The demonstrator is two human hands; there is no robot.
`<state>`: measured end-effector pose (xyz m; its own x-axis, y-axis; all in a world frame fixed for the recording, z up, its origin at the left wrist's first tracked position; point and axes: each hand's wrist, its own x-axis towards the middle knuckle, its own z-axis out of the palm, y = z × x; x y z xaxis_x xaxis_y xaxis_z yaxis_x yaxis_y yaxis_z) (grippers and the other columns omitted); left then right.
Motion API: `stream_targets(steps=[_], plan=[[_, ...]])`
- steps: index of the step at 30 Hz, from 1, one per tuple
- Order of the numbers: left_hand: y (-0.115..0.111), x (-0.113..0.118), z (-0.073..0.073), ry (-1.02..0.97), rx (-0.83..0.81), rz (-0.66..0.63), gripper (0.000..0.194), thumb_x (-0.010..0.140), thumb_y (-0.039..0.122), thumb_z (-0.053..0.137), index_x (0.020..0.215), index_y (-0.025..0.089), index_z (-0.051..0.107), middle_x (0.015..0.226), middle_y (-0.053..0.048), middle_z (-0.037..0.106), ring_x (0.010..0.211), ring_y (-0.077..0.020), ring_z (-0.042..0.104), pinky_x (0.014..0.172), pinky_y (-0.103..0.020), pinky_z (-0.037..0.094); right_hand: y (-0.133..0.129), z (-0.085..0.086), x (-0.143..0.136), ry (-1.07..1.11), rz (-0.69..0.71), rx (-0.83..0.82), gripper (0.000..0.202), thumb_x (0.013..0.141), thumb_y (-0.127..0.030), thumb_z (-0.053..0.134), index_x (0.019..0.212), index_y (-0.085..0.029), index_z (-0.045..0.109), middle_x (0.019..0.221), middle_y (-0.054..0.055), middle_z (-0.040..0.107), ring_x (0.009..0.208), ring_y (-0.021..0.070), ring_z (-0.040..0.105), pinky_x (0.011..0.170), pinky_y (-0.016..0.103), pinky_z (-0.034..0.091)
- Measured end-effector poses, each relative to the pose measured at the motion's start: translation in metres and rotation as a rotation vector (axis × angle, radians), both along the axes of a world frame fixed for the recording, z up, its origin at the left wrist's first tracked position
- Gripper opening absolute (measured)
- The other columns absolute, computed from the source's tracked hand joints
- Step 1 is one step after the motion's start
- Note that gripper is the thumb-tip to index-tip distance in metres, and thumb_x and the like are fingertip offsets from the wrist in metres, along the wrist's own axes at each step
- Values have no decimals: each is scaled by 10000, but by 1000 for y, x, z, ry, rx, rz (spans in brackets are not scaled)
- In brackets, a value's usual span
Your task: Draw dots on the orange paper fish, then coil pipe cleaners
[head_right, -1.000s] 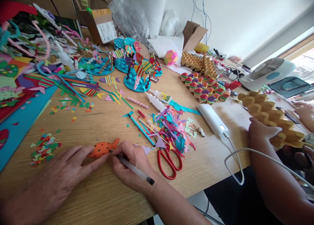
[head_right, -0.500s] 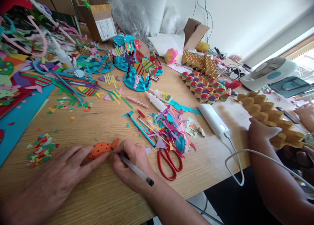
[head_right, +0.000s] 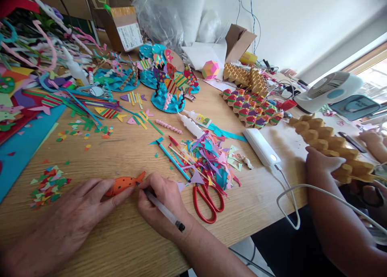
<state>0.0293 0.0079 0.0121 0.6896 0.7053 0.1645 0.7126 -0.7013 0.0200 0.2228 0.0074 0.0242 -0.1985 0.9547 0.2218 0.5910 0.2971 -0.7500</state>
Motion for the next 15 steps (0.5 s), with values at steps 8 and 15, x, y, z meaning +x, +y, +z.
stream_targets(steps=[8,15], plan=[[-3,1,-5,-6,21,25,628,710,-7,377,1246,294,509,908,-49,581,763,-217,514,675,-355,452,0,-1,0,0,7,9,91,694,-113,469,697,-197,501,502,-68,480,392,65,383,418,175,300],[-5,1,-2,22,-65,59,651,737,-3,415,1307,309,430,987,-51,565,836,-229,502,724,-367,439,0,-1,0,-1,13,-2,92,693,-109,463,697,-198,489,513,-63,495,399,66,402,429,176,312]])
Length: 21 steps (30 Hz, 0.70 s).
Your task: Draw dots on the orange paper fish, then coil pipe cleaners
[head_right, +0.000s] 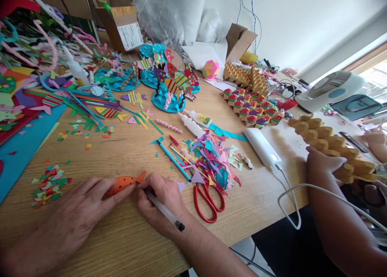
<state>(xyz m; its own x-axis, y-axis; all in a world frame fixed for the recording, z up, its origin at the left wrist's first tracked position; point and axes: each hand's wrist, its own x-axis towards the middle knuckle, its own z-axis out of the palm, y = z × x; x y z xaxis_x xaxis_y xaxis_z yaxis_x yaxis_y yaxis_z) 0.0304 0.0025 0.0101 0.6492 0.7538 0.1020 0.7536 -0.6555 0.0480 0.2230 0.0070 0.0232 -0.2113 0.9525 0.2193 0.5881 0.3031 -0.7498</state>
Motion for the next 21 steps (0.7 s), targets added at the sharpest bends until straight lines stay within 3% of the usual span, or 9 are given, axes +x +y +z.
stream_targets(steps=[8,21], plan=[[2,0,-7,-7,7,13,663,723,2,401,1302,322,444,962,-50,569,813,-226,502,705,-365,436,0,-2,-1,6,-4,-5,99,689,-104,457,700,-198,485,535,-54,516,420,70,432,439,176,324],[4,-3,-6,-15,-8,-39,664,729,10,407,1327,298,406,958,-56,561,795,-226,512,683,-369,449,0,-2,0,3,2,26,97,695,-106,456,698,-194,495,533,-52,518,410,67,418,435,173,320]])
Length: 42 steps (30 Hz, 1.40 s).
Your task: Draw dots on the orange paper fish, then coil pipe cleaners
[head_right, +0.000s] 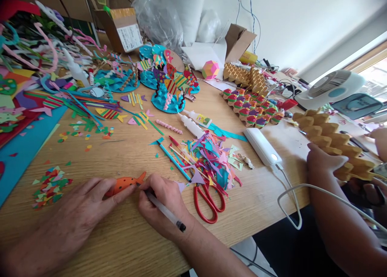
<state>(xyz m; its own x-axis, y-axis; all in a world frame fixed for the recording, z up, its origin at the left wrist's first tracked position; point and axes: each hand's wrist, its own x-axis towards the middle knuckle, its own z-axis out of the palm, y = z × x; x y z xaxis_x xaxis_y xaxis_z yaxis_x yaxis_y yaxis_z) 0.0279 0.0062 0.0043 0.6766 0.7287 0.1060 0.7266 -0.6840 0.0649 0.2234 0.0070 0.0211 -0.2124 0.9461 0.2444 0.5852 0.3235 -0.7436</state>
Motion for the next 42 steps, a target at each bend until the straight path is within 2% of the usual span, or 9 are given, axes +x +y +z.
stream_targets(steps=[4,13,21,35,42], plan=[[-3,3,-1,5,32,53,667,722,0,399,1305,321,434,964,-50,560,817,-225,508,705,-369,444,-1,0,-1,-7,-5,-10,94,699,-111,460,704,-199,494,535,-53,528,418,71,431,443,175,332],[0,1,6,48,31,3,652,716,6,417,1292,310,461,922,-45,577,775,-212,524,659,-339,457,0,2,0,-14,1,-37,84,707,-120,462,704,-196,497,541,-45,533,429,77,451,448,178,339],[-3,3,1,-3,15,53,655,728,-5,394,1294,319,452,970,-43,562,820,-220,505,724,-365,442,0,2,0,-12,-5,-31,92,703,-115,451,702,-197,493,542,-48,526,431,76,442,457,179,345],[-3,3,0,-27,23,54,666,719,-20,404,1293,314,452,950,-41,565,808,-225,505,703,-366,439,0,3,0,-7,-1,-43,92,699,-110,460,698,-196,494,542,-46,523,442,82,462,463,184,347],[-1,3,4,2,21,41,655,718,-20,402,1283,305,468,938,-45,574,793,-221,514,691,-358,441,0,3,0,-14,-2,-38,92,705,-111,456,700,-197,489,542,-49,523,425,72,425,451,177,336]])
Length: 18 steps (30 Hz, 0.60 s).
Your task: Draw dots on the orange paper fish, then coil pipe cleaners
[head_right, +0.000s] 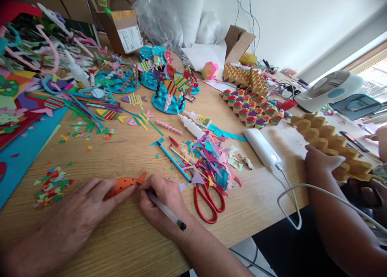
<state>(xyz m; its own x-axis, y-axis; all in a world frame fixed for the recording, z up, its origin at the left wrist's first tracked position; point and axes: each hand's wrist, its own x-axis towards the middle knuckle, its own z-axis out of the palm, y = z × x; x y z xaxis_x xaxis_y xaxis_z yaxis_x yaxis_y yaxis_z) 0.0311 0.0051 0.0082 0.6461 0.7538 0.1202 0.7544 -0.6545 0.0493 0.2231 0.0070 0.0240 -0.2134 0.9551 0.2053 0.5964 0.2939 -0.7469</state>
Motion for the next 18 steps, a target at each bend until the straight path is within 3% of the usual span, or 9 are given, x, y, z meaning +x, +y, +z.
stream_targets(steps=[18], plan=[[-2,-1,-6,-29,14,10,663,724,-17,397,1285,330,463,960,-40,572,817,-226,511,706,-361,436,1,0,0,5,11,14,89,699,-115,455,696,-199,485,525,-54,519,412,71,422,434,175,324]])
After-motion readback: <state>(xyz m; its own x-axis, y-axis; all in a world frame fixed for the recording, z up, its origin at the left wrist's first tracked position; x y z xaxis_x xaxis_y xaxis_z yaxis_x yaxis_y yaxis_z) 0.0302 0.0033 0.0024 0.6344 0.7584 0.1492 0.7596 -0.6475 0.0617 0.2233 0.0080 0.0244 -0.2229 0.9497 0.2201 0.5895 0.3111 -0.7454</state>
